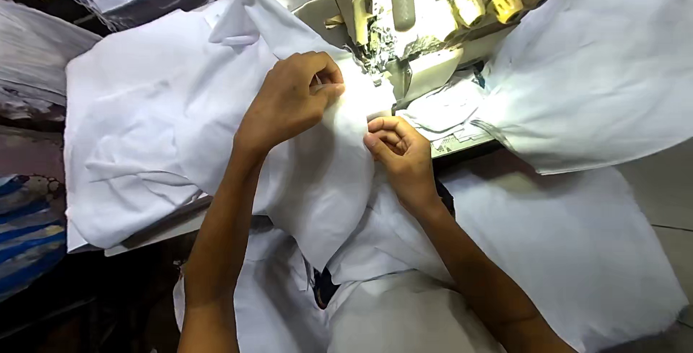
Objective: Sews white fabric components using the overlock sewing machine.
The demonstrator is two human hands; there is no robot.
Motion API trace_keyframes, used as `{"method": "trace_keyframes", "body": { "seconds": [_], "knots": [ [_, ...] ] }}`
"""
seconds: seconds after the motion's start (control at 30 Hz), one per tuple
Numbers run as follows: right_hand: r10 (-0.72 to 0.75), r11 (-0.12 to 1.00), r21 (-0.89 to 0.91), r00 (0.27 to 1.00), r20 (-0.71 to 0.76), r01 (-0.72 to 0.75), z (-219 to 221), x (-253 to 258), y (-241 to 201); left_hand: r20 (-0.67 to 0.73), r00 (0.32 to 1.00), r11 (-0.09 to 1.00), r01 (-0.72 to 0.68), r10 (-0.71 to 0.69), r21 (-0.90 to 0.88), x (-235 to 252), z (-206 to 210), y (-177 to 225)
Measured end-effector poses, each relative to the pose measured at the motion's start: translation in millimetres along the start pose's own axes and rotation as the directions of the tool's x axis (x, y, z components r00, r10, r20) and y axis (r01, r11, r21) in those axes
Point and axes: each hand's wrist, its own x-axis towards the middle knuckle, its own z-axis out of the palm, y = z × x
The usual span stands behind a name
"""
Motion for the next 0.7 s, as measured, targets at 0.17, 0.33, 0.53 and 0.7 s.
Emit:
{"method": "trace_keyframes", "body": {
  "seconds": [0.17,0.33,0.53,0.7],
  "knots": [
    [-0.015,1.000,-0.021,0.999,-0.030,0.014,-1.4,-5.6,2.4,-0.014,1.000,1.000,0.006,-0.006,-0.016,4.8,11.9,8.7],
    [-0.030,0.997,-0.074,0.998,-0.055,0.026,0.1,-5.3,7.2,0.014,1.000,0.967,0.010,-0.007,-0.254,9.2,10.4,15.8],
    [-0.090,0.992,-0.093,0.992,-0.084,0.082,-2.6,-10.2,5.9,0.100,0.994,0.861,0.087,-0.042,-0.501,15.1,10.4,23.2],
    [-0.164,0.975,-0.175,0.975,-0.153,0.137,-7.0,-12.7,9.3,-0.127,0.992,0.985,-0.045,0.024,-0.164,18.3,34.3,37.6]
  ]
}}
